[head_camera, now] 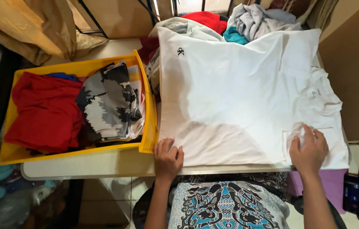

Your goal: The person removes items from a yellow bin and folds them on a white table, including a camouflage patterned garment and a white t-shirt.

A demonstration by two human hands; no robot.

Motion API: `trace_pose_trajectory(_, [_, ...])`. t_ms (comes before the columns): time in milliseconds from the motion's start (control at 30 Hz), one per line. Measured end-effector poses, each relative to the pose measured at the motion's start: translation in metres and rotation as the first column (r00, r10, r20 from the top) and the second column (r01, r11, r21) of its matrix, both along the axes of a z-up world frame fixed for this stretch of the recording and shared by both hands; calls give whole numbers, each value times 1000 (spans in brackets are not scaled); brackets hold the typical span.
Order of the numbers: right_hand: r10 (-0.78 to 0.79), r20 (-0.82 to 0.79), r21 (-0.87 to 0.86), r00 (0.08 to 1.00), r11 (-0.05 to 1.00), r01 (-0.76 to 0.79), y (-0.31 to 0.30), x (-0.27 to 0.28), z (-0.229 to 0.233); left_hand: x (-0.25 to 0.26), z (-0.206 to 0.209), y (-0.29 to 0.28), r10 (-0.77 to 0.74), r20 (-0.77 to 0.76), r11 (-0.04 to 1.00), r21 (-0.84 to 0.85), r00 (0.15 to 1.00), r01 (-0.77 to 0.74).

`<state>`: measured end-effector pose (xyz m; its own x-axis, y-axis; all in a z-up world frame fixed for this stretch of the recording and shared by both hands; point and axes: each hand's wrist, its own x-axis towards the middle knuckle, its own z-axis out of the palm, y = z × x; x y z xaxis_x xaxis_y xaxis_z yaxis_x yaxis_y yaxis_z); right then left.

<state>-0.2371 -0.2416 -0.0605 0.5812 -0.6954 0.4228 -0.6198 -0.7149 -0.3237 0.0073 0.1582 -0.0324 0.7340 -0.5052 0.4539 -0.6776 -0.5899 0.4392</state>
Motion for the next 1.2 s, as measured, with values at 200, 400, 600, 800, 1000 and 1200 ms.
trace_pose_trajectory(200, [-4, -16, -23, 1000, 1000, 4, -1, -1, -5, 1, -2, 0, -8, -12, 1000, 21, 1000, 8])
trace_pose_trajectory(400, [-4, -35, -27, 999, 1000, 3, -2, -4, -7, 3, -8, 0, -35, 21, 999, 24, 999, 35])
trace_pose_trajectory(600, [8, -48, -26, 999, 1000, -9, -1, -1, -3, 4, -3, 1, -35, 0, 999, -6, 999, 35])
trace_pose_trajectory(800, [52, 84, 38, 995, 998, -55, 9, -2, 13, -6, 4, 4, -63, -14, 997, 43, 998, 64])
trace_pose_trajectory(1000, [19, 167, 133, 986, 990, -42, -4, -33, 30, -26, 18, 12, 133, 34, 987, 84, 991, -135])
trace_pose_trajectory(1200, [-299, -152, -177, 942, 946, 272, -21, -79, 9, -30, 20, 16, 281, -39, 923, 283, 959, -259])
